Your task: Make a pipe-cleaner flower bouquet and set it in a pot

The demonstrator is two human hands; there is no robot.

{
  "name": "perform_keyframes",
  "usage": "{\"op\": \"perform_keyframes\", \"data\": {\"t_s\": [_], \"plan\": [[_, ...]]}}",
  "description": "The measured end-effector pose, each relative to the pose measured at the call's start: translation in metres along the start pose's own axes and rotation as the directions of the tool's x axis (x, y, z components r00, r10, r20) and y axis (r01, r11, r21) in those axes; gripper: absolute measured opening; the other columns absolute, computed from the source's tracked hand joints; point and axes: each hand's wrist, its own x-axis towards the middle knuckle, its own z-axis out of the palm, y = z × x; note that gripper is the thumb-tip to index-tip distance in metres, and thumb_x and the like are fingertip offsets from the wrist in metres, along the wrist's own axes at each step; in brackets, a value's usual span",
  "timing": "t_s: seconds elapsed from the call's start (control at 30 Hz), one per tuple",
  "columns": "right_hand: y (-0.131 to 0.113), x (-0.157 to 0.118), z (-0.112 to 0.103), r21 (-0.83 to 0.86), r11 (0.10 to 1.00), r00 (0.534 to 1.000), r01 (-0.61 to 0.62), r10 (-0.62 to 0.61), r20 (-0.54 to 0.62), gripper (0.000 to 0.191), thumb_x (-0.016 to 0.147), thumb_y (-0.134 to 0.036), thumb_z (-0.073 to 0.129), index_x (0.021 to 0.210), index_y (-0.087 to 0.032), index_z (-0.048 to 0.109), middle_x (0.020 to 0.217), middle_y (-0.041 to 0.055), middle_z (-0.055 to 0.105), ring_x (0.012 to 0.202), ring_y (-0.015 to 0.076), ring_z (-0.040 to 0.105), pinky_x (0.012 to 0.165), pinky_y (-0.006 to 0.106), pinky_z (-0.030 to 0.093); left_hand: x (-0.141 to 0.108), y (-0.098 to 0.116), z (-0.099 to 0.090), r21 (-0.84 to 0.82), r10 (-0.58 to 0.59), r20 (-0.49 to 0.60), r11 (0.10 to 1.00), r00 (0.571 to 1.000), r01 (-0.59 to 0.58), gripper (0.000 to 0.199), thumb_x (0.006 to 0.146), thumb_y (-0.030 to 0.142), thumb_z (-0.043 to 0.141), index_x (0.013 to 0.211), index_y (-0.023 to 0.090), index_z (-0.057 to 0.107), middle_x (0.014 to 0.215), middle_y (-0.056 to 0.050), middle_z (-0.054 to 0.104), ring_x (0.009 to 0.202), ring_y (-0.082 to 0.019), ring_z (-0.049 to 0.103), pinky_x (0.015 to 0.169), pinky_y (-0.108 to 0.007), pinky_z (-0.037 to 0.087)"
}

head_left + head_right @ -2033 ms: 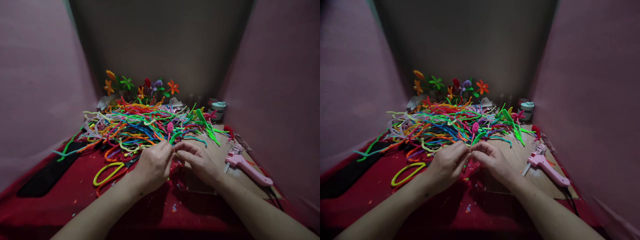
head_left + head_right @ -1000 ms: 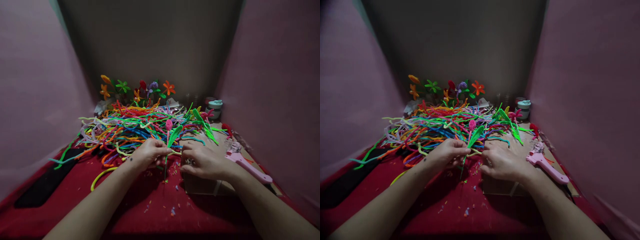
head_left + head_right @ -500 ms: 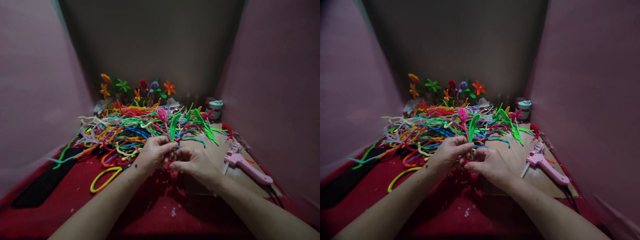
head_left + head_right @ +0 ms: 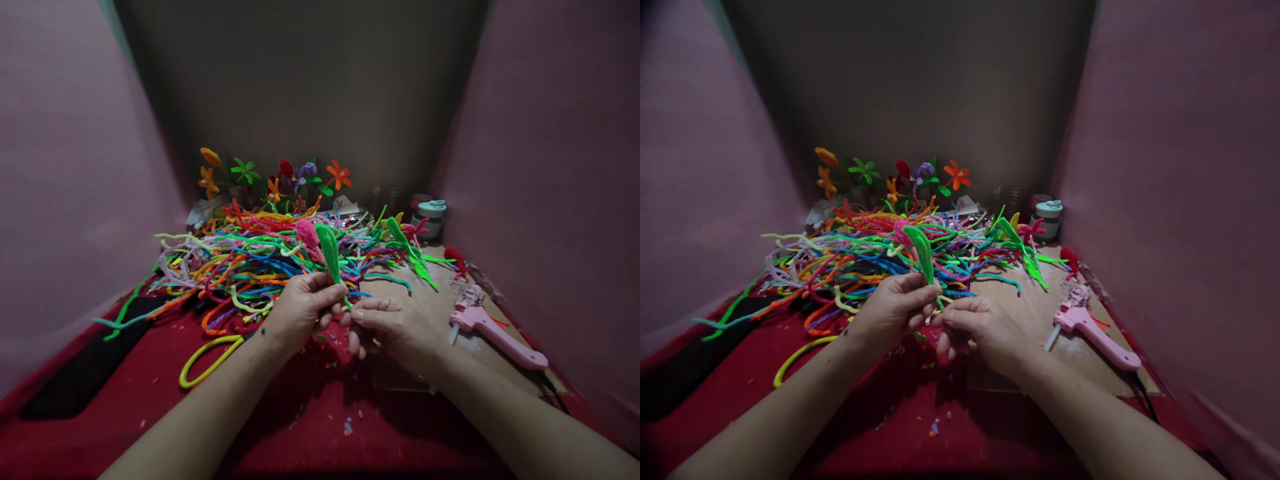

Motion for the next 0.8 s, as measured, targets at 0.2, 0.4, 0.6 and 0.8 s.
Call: {"op": "perform_keyframes", "data": {"t_s": [0.2,0.4,0.6,0.8], "plan": [[0.003,0.004,-0.006,0.251,0.956,0.96,-0.149,0.079,0.268,0.02,0.073,-0.03,0.059,0.078,-0.01,0.063,0.056,0.0058,0.066,0.043,0.0109,0.057,0.04,0.018,0.034,-0.004,0.002,-0.001,-0.075,0.025,0.116,0.997,0.993,-0.016,0.017,0.073,0.03,0.064,0.075,0.013,0.061,0.048,0.005,0.051,0.034,-0.001,0.036,0.035,-0.016,0.017],[0.006,0.002,-0.003,0.097,0.995,0.988,-0.028,0.012,0.157,0.022,0.077,-0.034,0.06,0.082,-0.012,0.059,0.06,0.0041,0.066,0.05,0.0118,0.06,0.053,0.023,0.045,-0.009,0.004,0.004,0.07,0.091,0.102,0.993,0.991,-0.099,0.021,0.072,0.03,0.065,0.065,0.012,0.059,0.049,0.004,0.051,0.039,-0.002,0.037,0.038,-0.017,0.022],[0.002,-0.001,0.004,-0.103,0.995,0.997,0.014,-0.021,-0.07,0.024,0.076,-0.037,0.06,0.076,-0.013,0.059,0.058,0.0017,0.065,0.046,0.0098,0.057,0.05,0.021,0.042,-0.007,0.006,0.002,-0.047,0.218,-0.037,0.975,0.975,-0.219,0.025,0.064,0.02,0.072,0.084,0.018,0.055,0.065,0.006,0.053,0.048,-0.004,0.046,0.043,-0.017,0.034],[0.002,-0.001,0.008,-0.098,0.994,0.997,-0.041,0.035,-0.063,0.027,0.071,-0.039,0.065,0.067,-0.013,0.056,0.052,0.0003,0.063,0.042,0.0098,0.056,0.046,0.021,0.043,-0.005,0.004,0.002,-0.118,0.366,-0.192,0.912,0.911,-0.392,0.026,0.06,0.015,0.074,0.077,0.018,0.054,0.062,0.006,0.053,0.044,-0.004,0.045,0.039,-0.016,0.034]]}}
